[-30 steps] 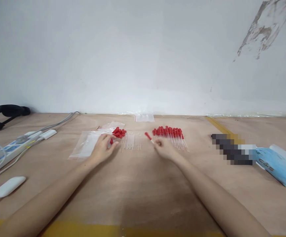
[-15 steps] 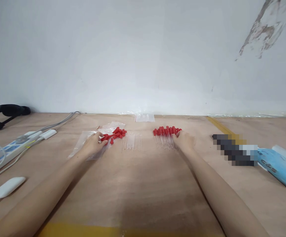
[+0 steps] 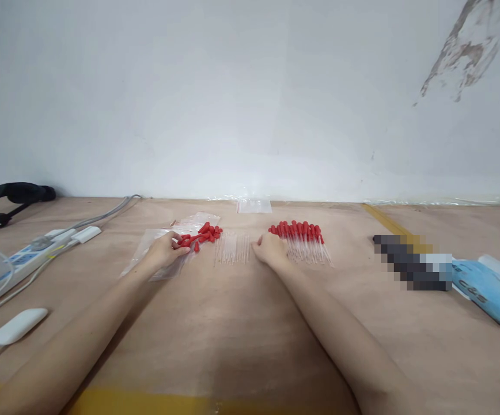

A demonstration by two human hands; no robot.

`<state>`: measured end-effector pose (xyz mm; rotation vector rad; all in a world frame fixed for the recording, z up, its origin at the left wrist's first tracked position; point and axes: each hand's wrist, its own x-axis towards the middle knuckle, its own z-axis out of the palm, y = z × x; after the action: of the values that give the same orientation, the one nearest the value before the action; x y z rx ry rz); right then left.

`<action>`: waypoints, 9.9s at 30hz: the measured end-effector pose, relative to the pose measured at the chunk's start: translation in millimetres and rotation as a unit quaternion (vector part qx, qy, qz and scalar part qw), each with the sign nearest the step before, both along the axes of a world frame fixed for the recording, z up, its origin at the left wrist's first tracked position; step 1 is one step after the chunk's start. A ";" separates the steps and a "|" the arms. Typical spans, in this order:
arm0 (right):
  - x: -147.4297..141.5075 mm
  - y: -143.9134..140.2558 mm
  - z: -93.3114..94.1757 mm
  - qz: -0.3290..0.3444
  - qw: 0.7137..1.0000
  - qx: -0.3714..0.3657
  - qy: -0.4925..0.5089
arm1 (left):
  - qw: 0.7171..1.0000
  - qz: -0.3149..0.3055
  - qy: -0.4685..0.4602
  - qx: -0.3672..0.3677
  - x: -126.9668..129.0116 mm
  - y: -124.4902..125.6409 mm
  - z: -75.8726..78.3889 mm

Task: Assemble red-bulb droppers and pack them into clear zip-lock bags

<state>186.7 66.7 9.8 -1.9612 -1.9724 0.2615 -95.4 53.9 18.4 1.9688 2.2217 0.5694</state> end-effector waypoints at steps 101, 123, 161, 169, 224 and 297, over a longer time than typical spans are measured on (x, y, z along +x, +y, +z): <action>69.8 15.6 -2.1 -0.186 0.978 0.066 -0.063 | 0.987 -0.037 0.013 0.157 19.8 -3.3 -23.6; 6.9 -5.3 0.2 -0.036 0.994 -0.027 -0.103 | 0.994 -0.025 -0.049 0.089 9.1 5.7 -20.5; 16.8 -88.0 -22.1 0.261 0.947 0.173 0.067 | 0.914 -0.342 -0.207 0.070 103.0 -66.7 -28.9; 20.9 -87.3 -19.6 0.269 0.945 0.165 0.082 | 0.899 -0.368 -0.226 0.069 98.2 -64.6 -30.6; 38.2 10.7 -1.4 -0.121 0.987 0.044 -0.091 | 0.974 -0.104 -0.001 0.203 17.2 0.1 -38.7; 36.1 -76.3 -24.6 0.379 0.907 0.183 0.014 | 0.892 -0.380 -0.243 -0.021 101.8 -71.7 -33.0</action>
<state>222.9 -9.6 -14.8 -0.8971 -2.4588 0.0850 6.4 -17.7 -14.6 2.1383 1.0446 0.7565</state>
